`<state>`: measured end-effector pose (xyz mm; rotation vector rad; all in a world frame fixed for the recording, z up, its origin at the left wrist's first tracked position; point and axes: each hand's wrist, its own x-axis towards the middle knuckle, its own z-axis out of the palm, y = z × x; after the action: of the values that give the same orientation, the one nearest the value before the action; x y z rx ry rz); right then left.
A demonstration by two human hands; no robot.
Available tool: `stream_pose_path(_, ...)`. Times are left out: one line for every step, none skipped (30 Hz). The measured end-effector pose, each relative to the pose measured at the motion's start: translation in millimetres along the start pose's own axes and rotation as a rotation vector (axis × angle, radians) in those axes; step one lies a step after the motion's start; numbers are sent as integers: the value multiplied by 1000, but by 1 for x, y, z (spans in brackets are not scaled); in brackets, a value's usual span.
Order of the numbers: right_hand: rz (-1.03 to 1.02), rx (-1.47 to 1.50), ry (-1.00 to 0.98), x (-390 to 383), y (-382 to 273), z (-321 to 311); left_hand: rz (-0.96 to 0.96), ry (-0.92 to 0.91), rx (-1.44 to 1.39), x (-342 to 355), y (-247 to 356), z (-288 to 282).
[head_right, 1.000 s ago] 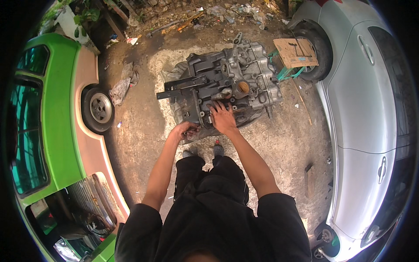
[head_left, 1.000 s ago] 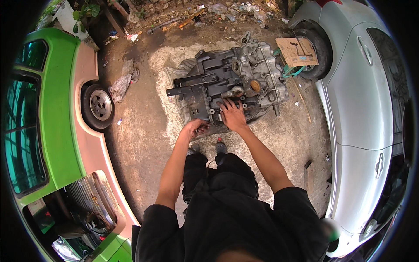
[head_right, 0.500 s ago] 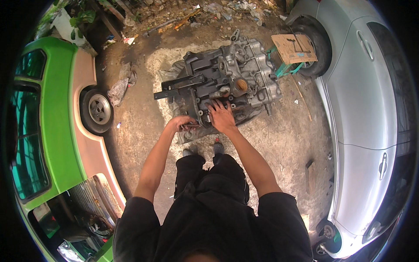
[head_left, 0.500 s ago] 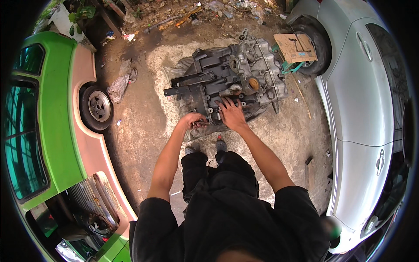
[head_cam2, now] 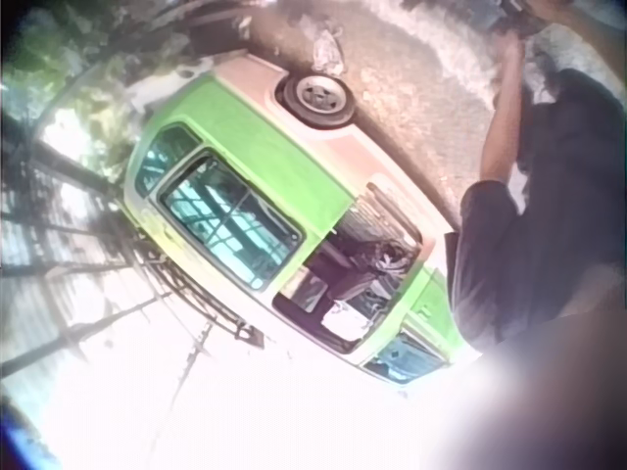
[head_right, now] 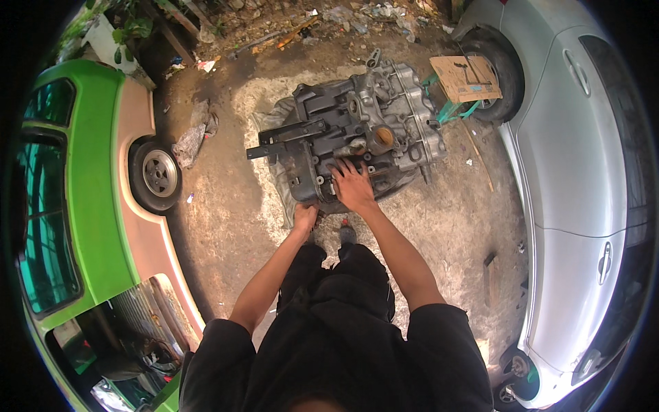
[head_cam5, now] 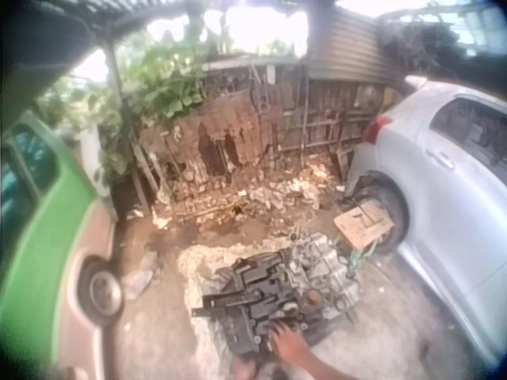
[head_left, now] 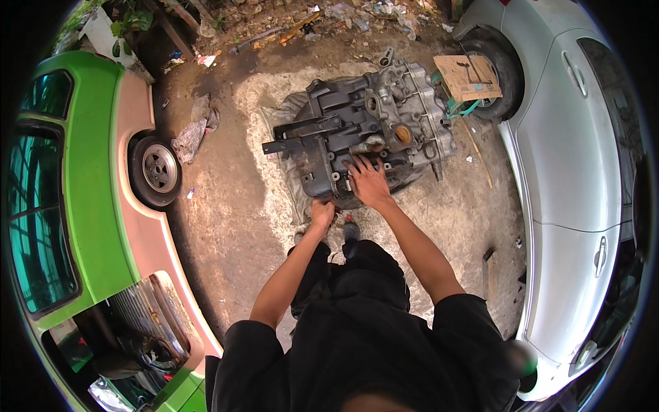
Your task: The person works on a car engine block placed on the ground between two vehicles. They repeatedly insert and remove small metal components from the engine using both hands, occasionally pausing to adjust their grip or reposition the parts.
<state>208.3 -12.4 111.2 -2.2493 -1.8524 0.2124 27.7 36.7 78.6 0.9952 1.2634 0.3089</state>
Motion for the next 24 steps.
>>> stream_pose_path(1, 2, -7, 0, 0, -1, 33, 72, -7, -3, -12, 7)
stream_pose_path(-2, 0, -2, -1, 0, -2, 51, 137, -36, -5, -24, 14)
stream_pose_path(0, -8, -7, 0, 0, -2, 51, 139, -152, -5, -35, 21)
stream_pose_path(-1, -18, -3, 1, 0, -2, 112, 165, -264, -3, -47, 28)
stream_pose_path(11, -31, -25, 0, 0, -1, 124, 185, -378, -3, -58, 36)
stream_pose_path(-3, -20, 7, -1, 0, -1, 144, 195, -507, -2, -69, 39)
stream_pose_path(-5, -13, 17, -1, 0, 0, 84, 221, -558, 4, -76, 40)
stream_pose_path(2, -12, 12, 0, 0, 0, 132, 189, -593, 9, -81, 38)
stream_pose_path(-4, -8, 21, 0, 1, 0, 154, 155, -632, 13, -84, 35)
stream_pose_path(0, -10, 11, 0, 1, 0, 135, 140, -659, 16, -87, 33)
stream_pose_path(7, -14, -2, 0, 1, 1, 175, 87, -684, 17, -88, 29)
stream_pose_path(6, -18, -5, 0, 1, 1, 179, 54, -696, 18, -86, 25)
stream_pose_path(9, -25, -12, 1, 1, 1, 156, 35, -699, 19, -84, 20)
stream_pose_path(22, -40, -39, 1, 0, 1, 154, 1, -678, 18, -80, 15)
stream_pose_path(15, -33, -30, 1, 1, 1, 124, -19, -649, 17, -76, 10)
stream_pose_path(20, -34, -42, 0, 1, 1, 94, -39, -621, 15, -72, 6)
stream_pose_path(26, -37, -53, 1, 1, 1, 50, -60, -641, 11, -70, 1)
stream_pose_path(24, -30, -49, 0, 1, 2, 6, -81, -662, 6, -70, -3)
stream_pose_path(24, -26, -44, 0, 0, 2, -8, -111, -688, 2, -70, -9)
stream_pose_path(35, -31, -59, 0, 0, 2, -33, -116, -690, -2, -70, -14)
stream_pose_path(24, -26, -35, 1, 0, 2, -28, -131, -699, -6, -72, -20)
stream_pose_path(24, -29, -33, 1, 0, 2, -37, -131, -698, -7, -73, -24)
stream_pose_path(36, -41, -56, 1, 0, 2, -42, -163, -676, -6, -72, -28)
stream_pose_path(27, -34, -39, 1, 0, 2, -58, -180, -643, -4, -69, -33)
